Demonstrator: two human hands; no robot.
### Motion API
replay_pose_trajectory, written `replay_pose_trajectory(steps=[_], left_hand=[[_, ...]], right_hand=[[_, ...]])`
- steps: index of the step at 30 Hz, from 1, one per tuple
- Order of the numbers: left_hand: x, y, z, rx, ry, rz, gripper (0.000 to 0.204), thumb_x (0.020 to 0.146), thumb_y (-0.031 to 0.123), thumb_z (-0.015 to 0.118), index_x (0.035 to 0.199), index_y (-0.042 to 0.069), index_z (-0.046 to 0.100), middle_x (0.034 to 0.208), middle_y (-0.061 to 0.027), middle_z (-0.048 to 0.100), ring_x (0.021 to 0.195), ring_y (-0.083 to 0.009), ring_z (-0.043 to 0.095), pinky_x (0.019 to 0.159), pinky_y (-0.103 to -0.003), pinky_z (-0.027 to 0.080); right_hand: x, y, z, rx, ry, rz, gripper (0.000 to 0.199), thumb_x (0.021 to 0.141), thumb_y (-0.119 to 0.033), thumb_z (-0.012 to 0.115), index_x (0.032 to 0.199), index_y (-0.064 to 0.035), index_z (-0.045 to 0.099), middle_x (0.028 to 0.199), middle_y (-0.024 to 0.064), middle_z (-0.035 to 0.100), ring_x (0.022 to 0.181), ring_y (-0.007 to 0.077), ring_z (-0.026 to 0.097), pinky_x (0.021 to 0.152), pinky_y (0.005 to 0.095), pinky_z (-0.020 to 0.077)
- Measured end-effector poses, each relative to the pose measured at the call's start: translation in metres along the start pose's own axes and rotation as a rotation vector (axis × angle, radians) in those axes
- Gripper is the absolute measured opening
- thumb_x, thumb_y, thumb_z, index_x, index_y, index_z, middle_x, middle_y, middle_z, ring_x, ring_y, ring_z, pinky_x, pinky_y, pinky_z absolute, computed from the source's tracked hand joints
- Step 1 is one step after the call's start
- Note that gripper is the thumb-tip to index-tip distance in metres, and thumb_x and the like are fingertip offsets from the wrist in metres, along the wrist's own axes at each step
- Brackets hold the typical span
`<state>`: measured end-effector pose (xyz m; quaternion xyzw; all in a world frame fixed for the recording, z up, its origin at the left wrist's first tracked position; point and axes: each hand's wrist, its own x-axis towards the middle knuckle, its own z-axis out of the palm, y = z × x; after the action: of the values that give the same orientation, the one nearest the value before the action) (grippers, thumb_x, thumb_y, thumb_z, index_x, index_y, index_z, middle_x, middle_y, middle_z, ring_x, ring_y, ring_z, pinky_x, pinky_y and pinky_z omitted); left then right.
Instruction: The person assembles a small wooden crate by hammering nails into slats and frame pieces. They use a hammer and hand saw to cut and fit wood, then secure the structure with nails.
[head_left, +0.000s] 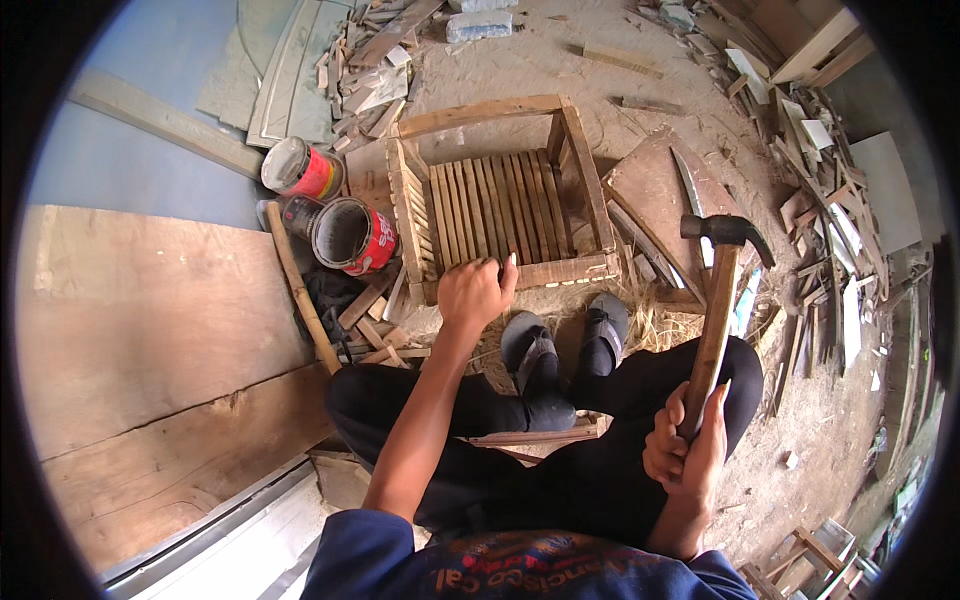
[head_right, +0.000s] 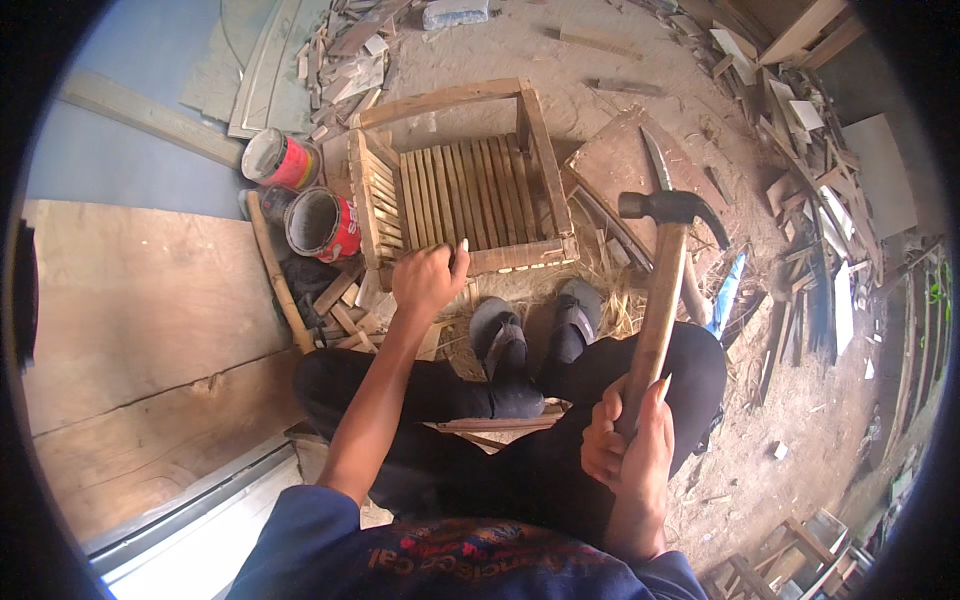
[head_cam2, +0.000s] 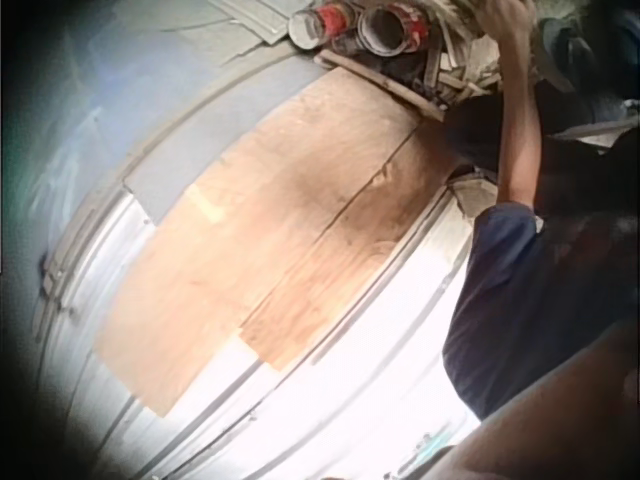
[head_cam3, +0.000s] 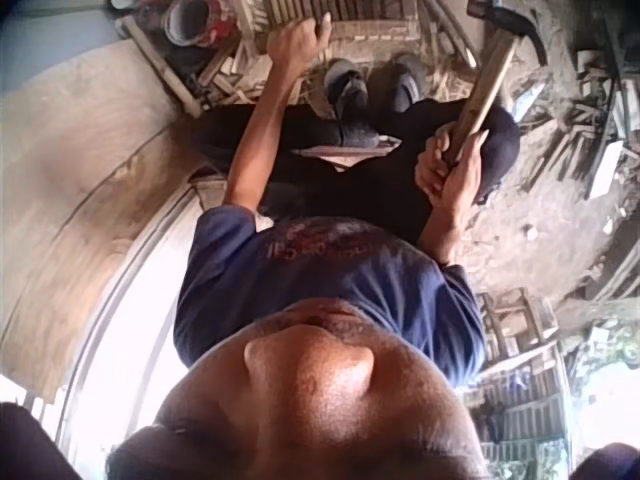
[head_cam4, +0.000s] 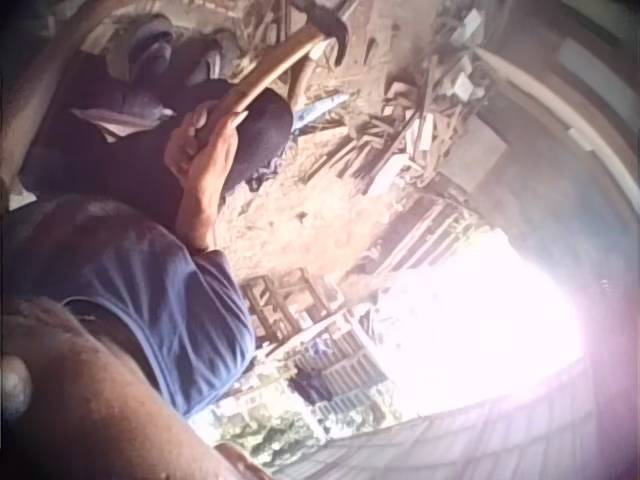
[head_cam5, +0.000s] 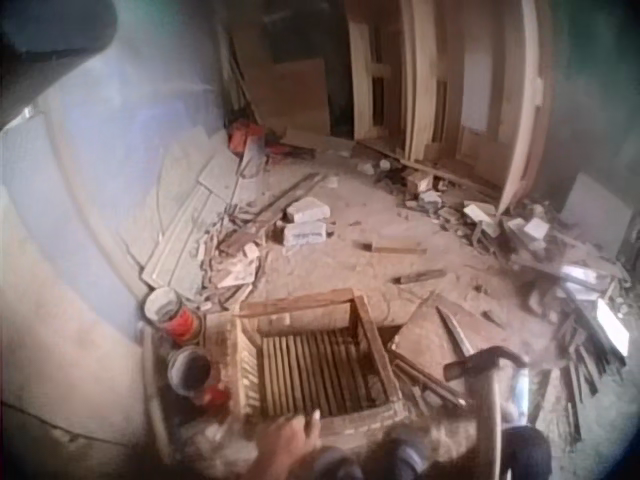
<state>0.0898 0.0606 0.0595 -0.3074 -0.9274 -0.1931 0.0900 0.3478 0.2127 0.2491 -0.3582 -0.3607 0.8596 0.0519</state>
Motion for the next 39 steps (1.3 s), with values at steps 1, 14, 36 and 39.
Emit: replay_pose_trajectory(steps=[1,14,36,39], left_hand=[[0.0,-0.001,0.0,-0.008,0.012,0.003,0.045,0.092,0.036,0.059,0.057,0.008,0.061,0.057,-0.0128,0.063,0.049,-0.0301,0.063,0.049,-0.041,0.051],[-0.079,0.018,0.001,-0.088,0.082,0.054,0.03,0.088,0.03,0.062,0.068,0.008,0.064,0.069,-0.0105,0.066,0.062,-0.0284,0.066,0.061,-0.04,0.052],[-0.132,0.027,0.006,-0.159,0.033,0.126,0.029,0.09,0.027,0.064,0.071,0.006,0.059,0.07,-0.0116,0.061,0.067,-0.0307,0.063,0.066,-0.042,0.05],[-0.129,0.028,0.006,-0.172,0.097,0.14,0.031,0.091,0.026,0.064,0.069,0.006,0.056,0.065,-0.0127,0.058,0.061,-0.0325,0.061,0.06,-0.043,0.048]], right_hand=[[-0.004,0.003,0.002,0.012,0.041,-0.001,0.059,0.102,-0.065,0.023,0.087,-0.0117,0.042,0.049,-0.0043,0.026,0.031,0.0062,0.021,0.026,0.0249,0.0231],[-0.021,0.025,0.013,-0.016,0.054,-0.01,0.053,0.104,-0.059,0.032,0.087,-0.0104,0.045,0.052,-0.0049,0.029,0.034,0.0055,0.022,0.03,0.0234,0.0225],[0.002,0.028,-0.037,0.31,-0.112,0.12,0.027,0.105,-0.033,0.051,0.095,-0.0078,0.052,0.065,-0.0071,0.035,0.048,0.0013,0.029,0.042,0.0185,0.0266],[0.003,0.028,-0.041,0.34,-0.12,0.126,0.027,0.105,-0.032,0.051,0.095,-0.007,0.052,0.066,-0.0069,0.035,0.049,0.0014,0.03,0.043,0.0189,0.0287]])
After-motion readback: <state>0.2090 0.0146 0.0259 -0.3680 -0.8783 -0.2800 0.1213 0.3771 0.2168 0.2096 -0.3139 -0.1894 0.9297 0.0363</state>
